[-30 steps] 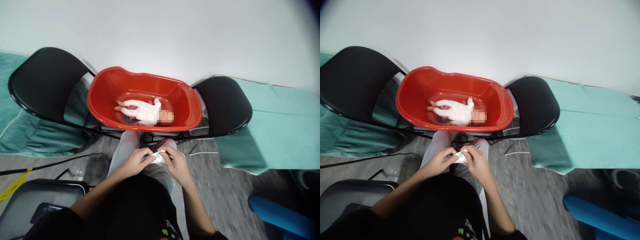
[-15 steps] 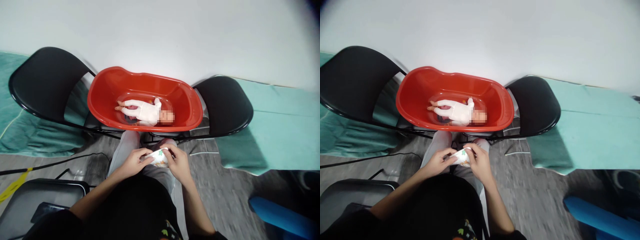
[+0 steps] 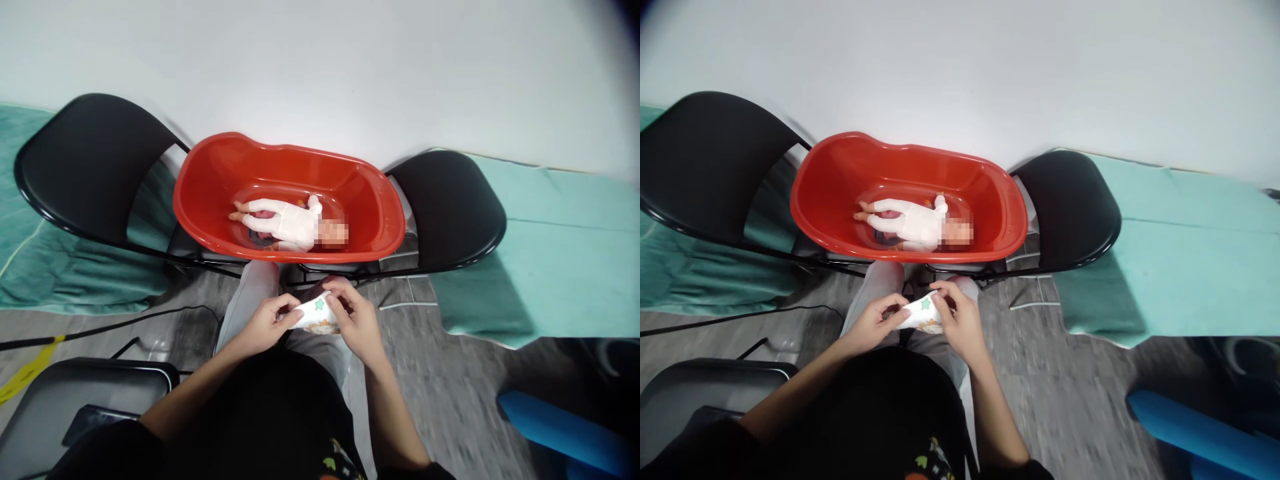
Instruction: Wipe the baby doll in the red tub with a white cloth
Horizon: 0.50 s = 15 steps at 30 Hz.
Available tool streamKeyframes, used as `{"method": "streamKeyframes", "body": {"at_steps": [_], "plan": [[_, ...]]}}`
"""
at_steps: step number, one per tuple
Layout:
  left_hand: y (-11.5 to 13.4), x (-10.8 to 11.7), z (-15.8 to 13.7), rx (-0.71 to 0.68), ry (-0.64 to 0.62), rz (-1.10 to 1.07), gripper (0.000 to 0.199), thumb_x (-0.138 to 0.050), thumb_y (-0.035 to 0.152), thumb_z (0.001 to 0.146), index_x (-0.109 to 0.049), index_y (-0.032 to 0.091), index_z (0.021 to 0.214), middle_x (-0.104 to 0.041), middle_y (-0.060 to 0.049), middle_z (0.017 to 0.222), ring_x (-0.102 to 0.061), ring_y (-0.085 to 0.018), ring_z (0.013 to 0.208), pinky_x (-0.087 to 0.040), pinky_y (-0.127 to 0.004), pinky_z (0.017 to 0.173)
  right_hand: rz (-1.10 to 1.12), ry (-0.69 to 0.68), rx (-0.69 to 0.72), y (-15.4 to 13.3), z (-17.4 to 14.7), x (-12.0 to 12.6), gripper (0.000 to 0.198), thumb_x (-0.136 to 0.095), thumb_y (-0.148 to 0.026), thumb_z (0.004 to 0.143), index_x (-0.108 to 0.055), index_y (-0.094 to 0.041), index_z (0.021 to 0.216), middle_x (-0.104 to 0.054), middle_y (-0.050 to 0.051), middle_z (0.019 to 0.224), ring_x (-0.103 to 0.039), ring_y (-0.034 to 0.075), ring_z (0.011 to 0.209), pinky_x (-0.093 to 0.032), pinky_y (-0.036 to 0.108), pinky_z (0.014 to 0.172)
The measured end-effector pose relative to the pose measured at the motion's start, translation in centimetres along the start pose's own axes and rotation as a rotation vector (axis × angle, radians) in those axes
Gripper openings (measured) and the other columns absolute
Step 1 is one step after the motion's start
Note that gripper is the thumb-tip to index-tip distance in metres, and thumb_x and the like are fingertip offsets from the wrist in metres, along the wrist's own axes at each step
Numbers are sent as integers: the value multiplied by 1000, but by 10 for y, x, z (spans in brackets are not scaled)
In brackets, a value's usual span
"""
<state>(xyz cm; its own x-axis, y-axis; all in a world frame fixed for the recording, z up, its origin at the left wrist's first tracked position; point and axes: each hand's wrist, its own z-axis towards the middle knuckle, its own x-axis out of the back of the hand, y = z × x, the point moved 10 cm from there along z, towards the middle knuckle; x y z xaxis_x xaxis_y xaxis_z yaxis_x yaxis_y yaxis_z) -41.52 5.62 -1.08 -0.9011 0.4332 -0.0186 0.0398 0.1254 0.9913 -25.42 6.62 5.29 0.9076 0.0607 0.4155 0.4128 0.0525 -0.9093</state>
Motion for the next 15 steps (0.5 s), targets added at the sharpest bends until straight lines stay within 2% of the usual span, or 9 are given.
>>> {"method": "streamKeyframes", "body": {"at_steps": [11, 15], "plan": [[-5, -4, 1, 67, -32, -51, 23, -70, 38, 89, -66, 15, 92, -63, -1, 86, -57, -13, 79, -43, -23, 71, 43, 41, -39, 12, -3, 1, 27, -58, -43, 99, -71, -20, 107, -71, 3, 90, -64, 14, 72, -50, 22, 61], [0, -3, 2, -11, -20, 1, 19, -71, 32, 88, -68, 15, 96, -67, -1, 89, -60, -13, 82, -45, -23, 74, 61, 57, -48, 14, -3, 1, 28, -58, -44, 99, -71, -20, 107, -72, 5, 93, -65, 15, 75, -50, 23, 61]]}}
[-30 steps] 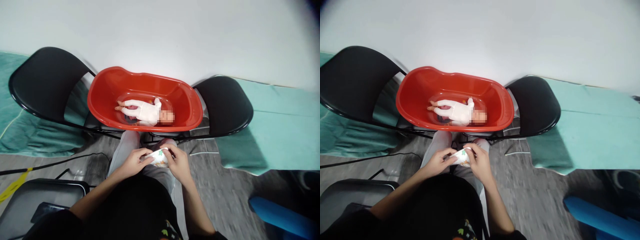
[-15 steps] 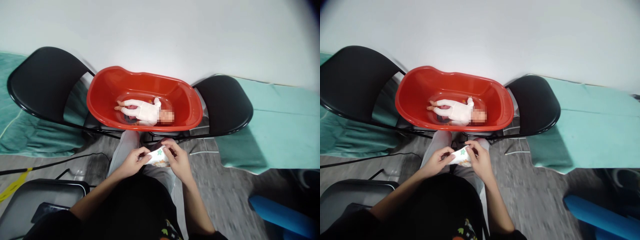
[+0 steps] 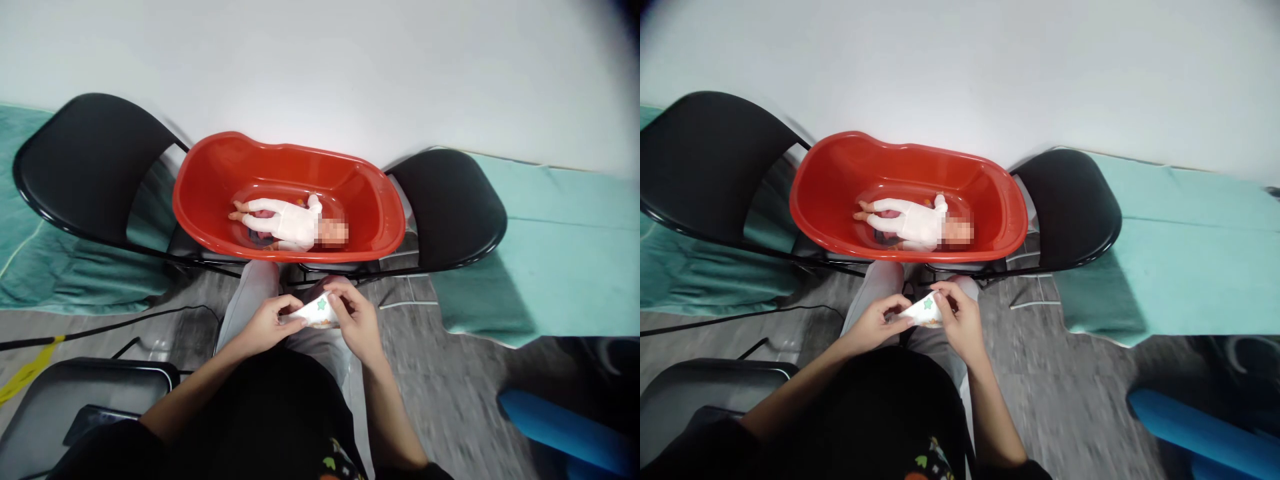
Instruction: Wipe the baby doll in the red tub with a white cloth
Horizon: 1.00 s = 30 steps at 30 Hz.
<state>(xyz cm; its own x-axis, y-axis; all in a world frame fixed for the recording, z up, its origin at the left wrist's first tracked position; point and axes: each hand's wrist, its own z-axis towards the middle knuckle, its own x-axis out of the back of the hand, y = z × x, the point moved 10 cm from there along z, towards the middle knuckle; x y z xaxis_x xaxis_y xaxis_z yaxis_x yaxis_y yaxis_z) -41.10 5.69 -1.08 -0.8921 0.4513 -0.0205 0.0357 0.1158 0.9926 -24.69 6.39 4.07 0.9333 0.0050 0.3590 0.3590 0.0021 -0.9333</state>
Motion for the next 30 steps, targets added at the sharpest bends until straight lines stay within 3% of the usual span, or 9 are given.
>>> {"method": "streamKeyframes", "body": {"at_steps": [8, 11, 14, 20, 25, 30], "plan": [[3, 11, -5, -163, 143, 233, 17, -68, 32, 93, -66, 20, 105, -70, -1, 92, -64, -13, 82, -50, -22, 75, -50, -1, 67, -11, 1, 1, 26, -56, -40, 101, -74, -21, 101, -74, 4, 95, -68, 17, 79, -55, 26, 70], [13, 13, -10, -283, 187, 361, 10, -64, 28, 97, -67, 20, 103, -71, -1, 92, -65, -12, 78, -49, -21, 72, -58, -19, 70, -11, 1, 0, 25, -56, -38, 100, -74, -21, 101, -75, 5, 97, -69, 17, 82, -55, 26, 71], [24, 13, -13, -399, 217, 384, 7, -62, 23, 99, -67, 20, 103, -72, -3, 99, -67, -12, 87, -51, -22, 79, -49, -38, 56, -10, 0, -1, 24, -58, -38, 100, -73, -20, 104, -74, 5, 99, -69, 17, 82, -53, 24, 68], [31, 14, -12, -352, 194, 304, 10, -56, 25, 102, -65, 20, 105, -66, -9, 120, -65, -17, 112, -53, -29, 92, -209, -147, 162, -18, -3, -8, 23, -68, -37, 96, -72, -23, 115, -68, 7, 108, -66, 18, 94, -55, 28, 79], [40, 11, -13, -373, 161, 389, 11, -54, 27, 104, -63, 20, 104, -70, -6, 103, -66, -16, 99, -52, -30, 91, -351, -207, 349, -33, -9, -25, 25, -74, -41, 93, -74, -25, 112, -61, 10, 131, -60, 25, 118, -50, 41, 102], [36, 9, -12, -393, 166, 427, 12, -54, 27, 105, -64, 20, 105, -70, -3, 98, -67, -14, 92, -51, -25, 86, -295, -259, 332, -35, -9, -40, 14, -64, -30, 101, -74, -21, 97, -71, 3, 90, -65, 17, 85, -50, 29, 81]]}}
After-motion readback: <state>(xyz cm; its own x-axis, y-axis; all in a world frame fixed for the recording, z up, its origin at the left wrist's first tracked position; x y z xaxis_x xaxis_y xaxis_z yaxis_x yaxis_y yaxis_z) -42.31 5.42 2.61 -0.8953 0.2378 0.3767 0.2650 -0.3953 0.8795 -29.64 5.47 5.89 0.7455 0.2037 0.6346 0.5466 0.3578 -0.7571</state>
